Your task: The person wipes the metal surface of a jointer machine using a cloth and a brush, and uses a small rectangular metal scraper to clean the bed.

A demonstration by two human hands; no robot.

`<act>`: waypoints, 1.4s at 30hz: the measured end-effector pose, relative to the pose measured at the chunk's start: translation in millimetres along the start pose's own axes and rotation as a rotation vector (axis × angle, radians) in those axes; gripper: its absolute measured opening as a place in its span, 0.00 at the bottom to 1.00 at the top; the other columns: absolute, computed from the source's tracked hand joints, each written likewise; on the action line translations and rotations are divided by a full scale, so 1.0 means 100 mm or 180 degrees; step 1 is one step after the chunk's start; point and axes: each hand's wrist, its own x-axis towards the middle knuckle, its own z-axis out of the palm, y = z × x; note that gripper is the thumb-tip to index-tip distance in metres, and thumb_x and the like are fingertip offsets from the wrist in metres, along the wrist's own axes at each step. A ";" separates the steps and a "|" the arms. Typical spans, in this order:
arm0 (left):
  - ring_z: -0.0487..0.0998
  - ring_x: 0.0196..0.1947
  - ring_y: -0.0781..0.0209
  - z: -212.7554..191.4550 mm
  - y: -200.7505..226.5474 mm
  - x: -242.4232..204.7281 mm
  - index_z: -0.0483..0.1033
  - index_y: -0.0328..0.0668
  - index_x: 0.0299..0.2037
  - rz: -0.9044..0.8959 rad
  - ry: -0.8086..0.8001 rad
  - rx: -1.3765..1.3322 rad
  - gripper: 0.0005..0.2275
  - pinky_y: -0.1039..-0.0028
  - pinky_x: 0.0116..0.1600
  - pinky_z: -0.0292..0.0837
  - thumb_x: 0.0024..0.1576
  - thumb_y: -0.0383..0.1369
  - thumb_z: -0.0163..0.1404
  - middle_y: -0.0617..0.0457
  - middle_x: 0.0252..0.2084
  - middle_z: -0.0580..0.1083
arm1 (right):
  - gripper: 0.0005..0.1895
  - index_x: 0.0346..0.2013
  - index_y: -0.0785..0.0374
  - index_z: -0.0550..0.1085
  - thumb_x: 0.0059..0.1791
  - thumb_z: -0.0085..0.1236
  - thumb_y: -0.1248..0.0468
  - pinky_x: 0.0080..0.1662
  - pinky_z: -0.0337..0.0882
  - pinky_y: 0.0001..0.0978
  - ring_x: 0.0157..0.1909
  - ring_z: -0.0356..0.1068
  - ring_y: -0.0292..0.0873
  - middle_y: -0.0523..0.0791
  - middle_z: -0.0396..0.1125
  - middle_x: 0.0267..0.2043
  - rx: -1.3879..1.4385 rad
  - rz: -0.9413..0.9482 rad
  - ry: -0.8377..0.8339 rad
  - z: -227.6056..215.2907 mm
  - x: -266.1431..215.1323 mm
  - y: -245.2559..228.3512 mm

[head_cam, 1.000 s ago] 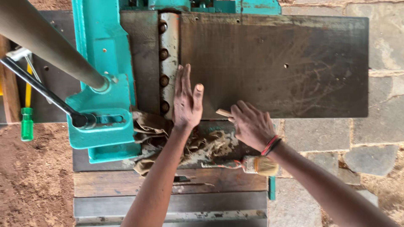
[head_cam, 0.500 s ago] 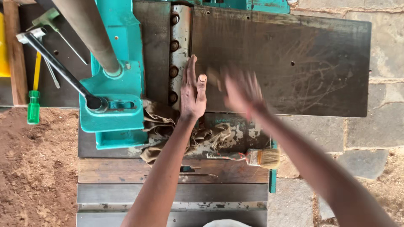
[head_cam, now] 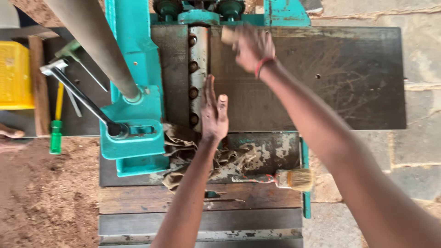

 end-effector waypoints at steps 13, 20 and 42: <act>0.50 0.81 0.36 -0.03 -0.05 -0.03 0.47 0.35 0.78 0.0066 -0.0313 0.0018 0.35 0.51 0.81 0.49 0.70 0.57 0.29 0.35 0.79 0.51 | 0.20 0.48 0.58 0.71 0.43 0.65 0.60 0.58 0.63 0.55 0.60 0.65 0.58 0.53 0.66 0.55 -0.0360 0.0202 -0.0335 0.13 -0.54 1.08; 0.42 0.82 0.36 0.04 0.01 0.12 0.43 0.28 0.77 0.0090 -0.0815 0.0886 0.42 0.47 0.82 0.37 0.66 0.63 0.25 0.31 0.80 0.45 | 0.16 0.50 0.63 0.71 0.48 0.59 0.64 0.55 0.63 0.56 0.53 0.66 0.61 0.58 0.67 0.49 -0.0363 0.0039 -0.0212 -0.11 -0.79 0.73; 0.43 0.80 0.37 0.46 0.24 0.25 0.46 0.26 0.76 0.0701 -0.1177 0.1230 0.40 0.51 0.81 0.41 0.67 0.60 0.22 0.31 0.79 0.49 | 0.15 0.50 0.57 0.70 0.48 0.57 0.67 0.27 0.70 0.32 0.33 0.67 0.40 0.45 0.65 0.39 -0.0502 0.0166 -0.0314 -0.20 -2.41 0.99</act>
